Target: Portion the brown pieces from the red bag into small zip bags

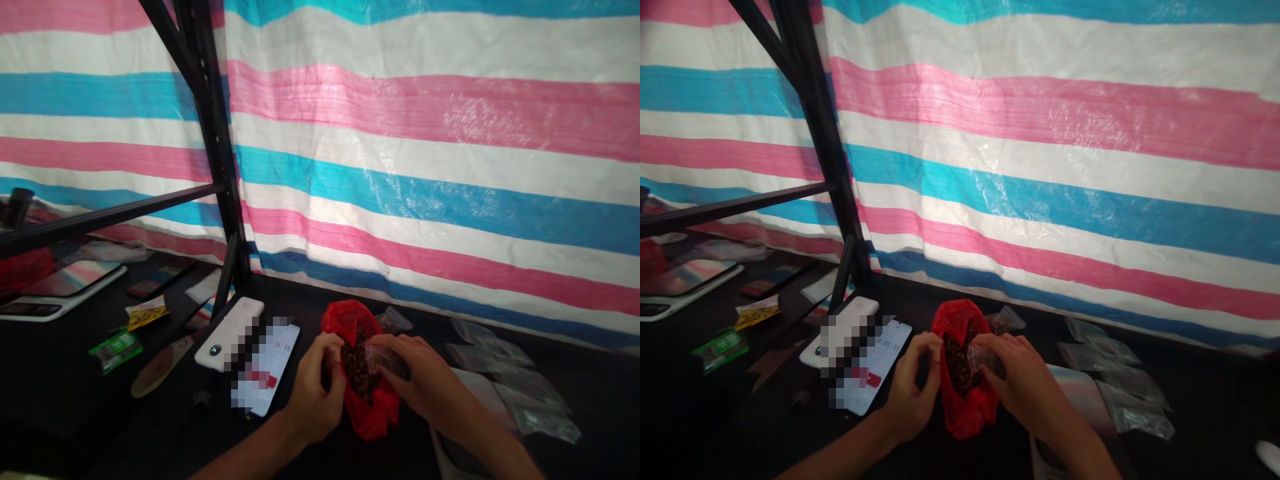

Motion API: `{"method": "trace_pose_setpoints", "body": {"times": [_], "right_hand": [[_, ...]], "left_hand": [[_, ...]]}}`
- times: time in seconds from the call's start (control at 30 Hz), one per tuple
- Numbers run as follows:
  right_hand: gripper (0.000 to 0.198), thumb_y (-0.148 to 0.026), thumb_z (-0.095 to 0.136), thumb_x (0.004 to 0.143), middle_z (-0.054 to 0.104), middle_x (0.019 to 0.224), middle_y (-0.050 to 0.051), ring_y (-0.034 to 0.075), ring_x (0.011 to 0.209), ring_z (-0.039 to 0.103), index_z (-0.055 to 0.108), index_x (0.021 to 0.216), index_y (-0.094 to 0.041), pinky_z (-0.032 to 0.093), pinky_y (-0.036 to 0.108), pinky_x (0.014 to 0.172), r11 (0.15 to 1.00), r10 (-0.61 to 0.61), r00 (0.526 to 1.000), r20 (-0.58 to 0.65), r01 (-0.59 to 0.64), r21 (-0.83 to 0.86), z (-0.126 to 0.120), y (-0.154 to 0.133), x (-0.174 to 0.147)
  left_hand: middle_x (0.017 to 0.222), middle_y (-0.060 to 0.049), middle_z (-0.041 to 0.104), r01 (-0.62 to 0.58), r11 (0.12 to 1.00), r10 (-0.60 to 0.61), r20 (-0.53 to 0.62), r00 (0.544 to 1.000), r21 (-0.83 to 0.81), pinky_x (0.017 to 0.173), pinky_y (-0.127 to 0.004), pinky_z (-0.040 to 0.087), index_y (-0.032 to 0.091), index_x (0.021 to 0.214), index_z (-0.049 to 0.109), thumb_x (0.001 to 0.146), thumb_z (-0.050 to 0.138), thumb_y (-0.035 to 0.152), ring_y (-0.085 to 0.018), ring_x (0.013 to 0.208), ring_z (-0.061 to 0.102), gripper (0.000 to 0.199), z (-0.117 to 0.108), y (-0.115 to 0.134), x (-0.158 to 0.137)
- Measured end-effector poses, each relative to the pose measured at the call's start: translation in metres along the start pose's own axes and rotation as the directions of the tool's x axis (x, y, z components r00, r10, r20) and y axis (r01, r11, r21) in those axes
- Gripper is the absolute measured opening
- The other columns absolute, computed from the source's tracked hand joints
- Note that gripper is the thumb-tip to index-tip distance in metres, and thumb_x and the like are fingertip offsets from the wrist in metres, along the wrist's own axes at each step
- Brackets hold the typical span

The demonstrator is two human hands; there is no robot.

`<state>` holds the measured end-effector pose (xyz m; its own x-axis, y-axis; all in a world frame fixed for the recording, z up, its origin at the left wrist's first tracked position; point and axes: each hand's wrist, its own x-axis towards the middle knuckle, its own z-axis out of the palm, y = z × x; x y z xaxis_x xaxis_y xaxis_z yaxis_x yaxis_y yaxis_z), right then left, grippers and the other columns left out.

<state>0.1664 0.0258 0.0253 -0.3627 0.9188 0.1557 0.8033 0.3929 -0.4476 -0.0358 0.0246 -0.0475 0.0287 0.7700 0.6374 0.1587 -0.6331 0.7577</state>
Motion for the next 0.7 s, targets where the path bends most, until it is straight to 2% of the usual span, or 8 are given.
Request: {"method": "trace_pose_setpoints", "body": {"times": [0.23, 0.37, 0.47, 0.6, 0.7], "right_hand": [[0.034, -0.025, 0.067, 0.089, 0.077, 0.112, 0.006, 0.027, 0.098, 0.068, 0.07, 0.123, -0.03, 0.05, 0.044, 0.089, 0.999, 0.037, 0.999, -0.017, -0.038, -0.018, 0.003, 0.004, -0.003], [0.033, -0.024, 0.064, 0.09, 0.076, 0.115, 0.005, 0.026, 0.101, 0.069, 0.071, 0.122, -0.029, 0.053, 0.042, 0.09, 0.998, 0.061, 0.997, -0.051, -0.059, 0.038, 0.003, 0.004, -0.009], [0.036, -0.03, 0.064, 0.09, 0.076, 0.119, 0.004, 0.027, 0.102, 0.071, 0.069, 0.126, -0.031, 0.055, 0.043, 0.091, 0.99, 0.115, 0.986, -0.119, -0.104, 0.1, -0.002, 0.01, -0.019], [0.038, -0.045, 0.067, 0.086, 0.076, 0.121, 0.005, 0.03, 0.108, 0.072, 0.071, 0.122, -0.03, 0.057, 0.044, 0.096, 0.97, 0.216, 0.929, -0.3, -0.169, 0.175, -0.015, 0.039, -0.049], [0.043, -0.051, 0.068, 0.083, 0.077, 0.12, 0.007, 0.031, 0.109, 0.073, 0.071, 0.121, -0.03, 0.059, 0.044, 0.095, 0.941, 0.32, 0.889, -0.327, -0.258, 0.218, -0.019, 0.066, -0.079]], "left_hand": [[0.083, 0.0, 0.055, -0.02, 1.0, 0.02, 0.007, 1.0, 0.017, 0.066, -0.025, 0.047, 0.021, 0.099, 0.053, 0.09, 0.046, 0.006, -0.014, 0.07, 0.052, 0.02, 0.0, 0.004, 0.002], [0.084, 0.0, 0.056, -0.053, 0.998, 0.053, 0.014, 0.999, 0.034, 0.066, -0.024, 0.047, 0.022, 0.099, 0.052, 0.088, 0.045, 0.004, -0.013, 0.07, 0.053, 0.022, 0.0, 0.005, 0.002], [0.085, 0.001, 0.056, -0.036, 0.998, 0.035, 0.029, 0.999, 0.043, 0.067, -0.024, 0.046, 0.023, 0.098, 0.051, 0.09, 0.044, 0.004, -0.013, 0.071, 0.053, 0.022, 0.0, 0.003, 0.001], [0.086, 0.0, 0.056, 0.0, 0.999, -0.002, 0.055, 0.998, 0.036, 0.069, -0.024, 0.046, 0.023, 0.098, 0.05, 0.092, 0.043, 0.005, -0.014, 0.076, 0.055, 0.02, 0.0, -0.001, 0.0], [0.086, 0.0, 0.056, -0.003, 0.999, 0.0, 0.073, 0.997, 0.039, 0.071, -0.024, 0.046, 0.024, 0.099, 0.05, 0.092, 0.043, 0.005, -0.014, 0.077, 0.055, 0.021, -0.001, -0.002, 0.0]]}}
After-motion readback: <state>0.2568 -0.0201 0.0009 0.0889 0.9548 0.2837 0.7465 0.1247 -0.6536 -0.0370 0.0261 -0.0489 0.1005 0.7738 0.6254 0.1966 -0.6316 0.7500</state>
